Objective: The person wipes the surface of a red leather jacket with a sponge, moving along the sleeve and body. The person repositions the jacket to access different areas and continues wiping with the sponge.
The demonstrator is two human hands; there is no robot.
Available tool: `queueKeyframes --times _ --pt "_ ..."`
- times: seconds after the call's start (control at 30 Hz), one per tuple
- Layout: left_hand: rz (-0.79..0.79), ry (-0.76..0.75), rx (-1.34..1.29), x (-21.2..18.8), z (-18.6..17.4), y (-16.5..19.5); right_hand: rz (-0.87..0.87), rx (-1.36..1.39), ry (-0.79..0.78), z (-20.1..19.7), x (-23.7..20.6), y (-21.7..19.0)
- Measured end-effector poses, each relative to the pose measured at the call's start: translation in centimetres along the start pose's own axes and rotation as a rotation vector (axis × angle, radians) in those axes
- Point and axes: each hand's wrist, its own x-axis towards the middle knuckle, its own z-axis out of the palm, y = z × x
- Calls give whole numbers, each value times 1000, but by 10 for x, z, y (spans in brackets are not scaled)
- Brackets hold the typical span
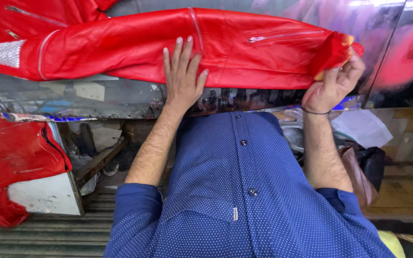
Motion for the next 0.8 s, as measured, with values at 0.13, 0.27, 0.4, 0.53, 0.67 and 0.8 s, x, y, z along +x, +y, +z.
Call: queueKeyframes --times 0.13,0.27,0.4,0.53,0.67,0.8 --pt "31 1 38 22 -4 -10 -8 88 -69 5 33 16" --pt "67 8 9 41 -12 -17 -35 117 -84 10 59 31" --pt "92 -9 -16 52 -17 -21 -42 107 -110 14 72 34" --pt "119 -12 19 60 -15 -29 53 201 -172 18 88 14" --pt "153 -10 67 62 -12 -30 242 415 -174 12 93 -19" --pt "153 -71 85 63 -12 -20 98 380 -54 -29 83 -43"
